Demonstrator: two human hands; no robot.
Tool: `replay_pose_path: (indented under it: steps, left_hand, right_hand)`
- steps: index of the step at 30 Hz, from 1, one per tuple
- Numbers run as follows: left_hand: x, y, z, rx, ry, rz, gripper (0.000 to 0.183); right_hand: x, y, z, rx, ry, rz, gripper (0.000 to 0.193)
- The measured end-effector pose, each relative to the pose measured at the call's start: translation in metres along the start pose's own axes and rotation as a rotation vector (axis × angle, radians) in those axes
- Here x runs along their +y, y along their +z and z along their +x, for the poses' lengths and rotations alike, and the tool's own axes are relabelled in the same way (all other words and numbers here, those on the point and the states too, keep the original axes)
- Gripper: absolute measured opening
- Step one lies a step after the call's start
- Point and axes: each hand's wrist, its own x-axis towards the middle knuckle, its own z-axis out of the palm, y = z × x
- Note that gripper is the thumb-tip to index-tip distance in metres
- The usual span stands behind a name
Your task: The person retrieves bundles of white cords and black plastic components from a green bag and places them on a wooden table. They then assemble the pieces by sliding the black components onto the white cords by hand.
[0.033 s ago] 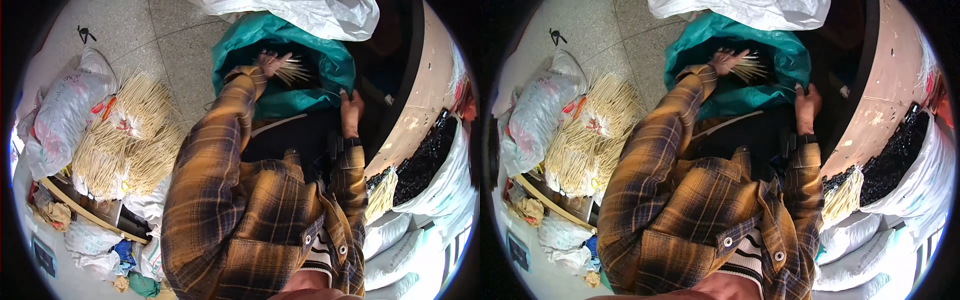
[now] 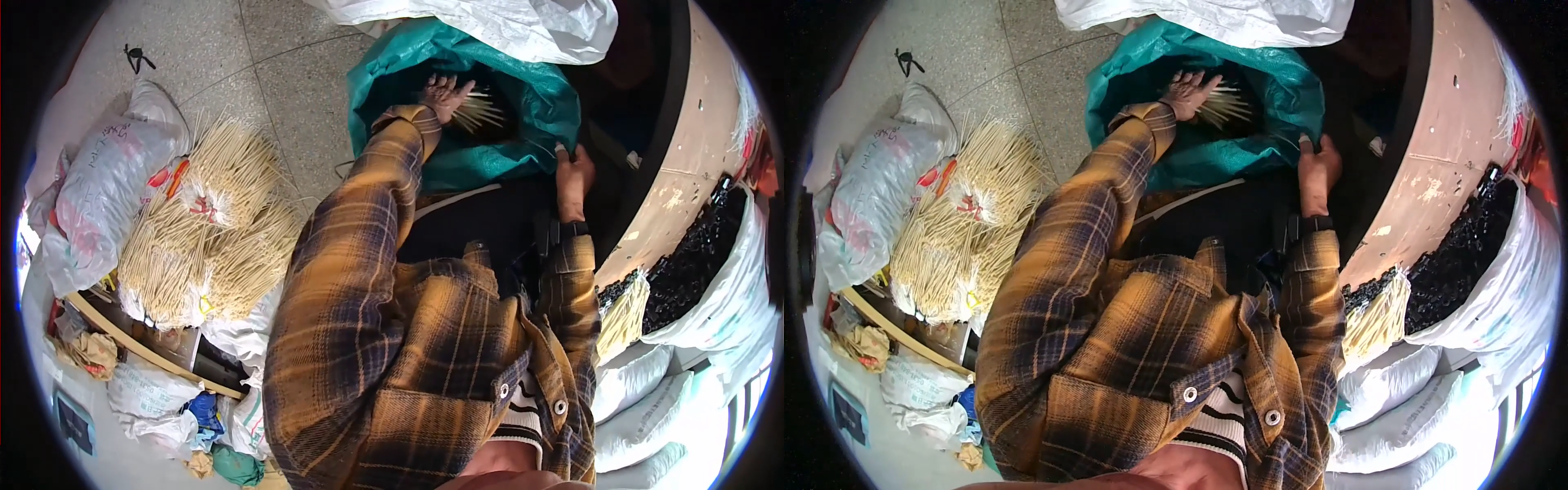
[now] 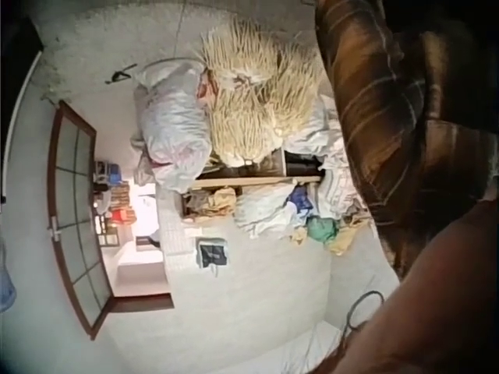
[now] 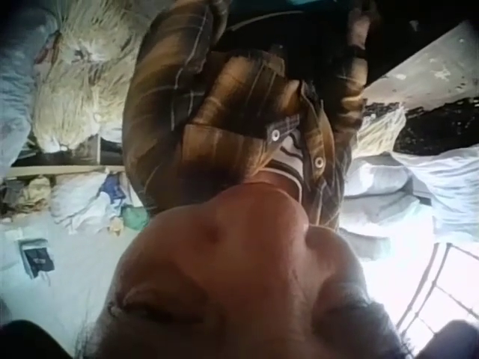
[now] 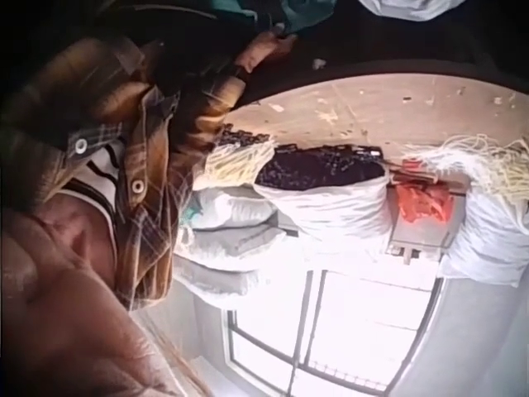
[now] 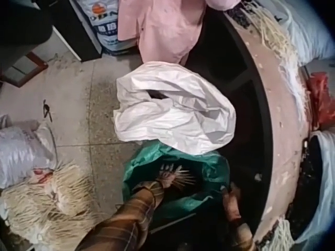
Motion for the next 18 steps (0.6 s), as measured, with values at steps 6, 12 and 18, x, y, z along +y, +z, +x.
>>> replay_pose_path:
  steps: [6, 12, 18]
  left_hand:
    - [0.000, -0.092, 0.025, -0.342, 0.084, -0.476, 0.074]
    - [-0.037, -0.181, -0.021, 0.433, -0.746, -0.042, 0.038]
    - [-0.077, -0.193, -0.038, -0.049, -0.570, -0.335, 0.030]
  right_hand:
    - [0.019, 0.005, 0.022, 0.104, 0.077, -0.239, 0.024]
    - [0.004, 0.010, 0.026, 0.039, 0.124, -0.044, 0.034]
    - [0.021, 0.020, 0.016, 0.304, -0.097, -0.135, 0.029]
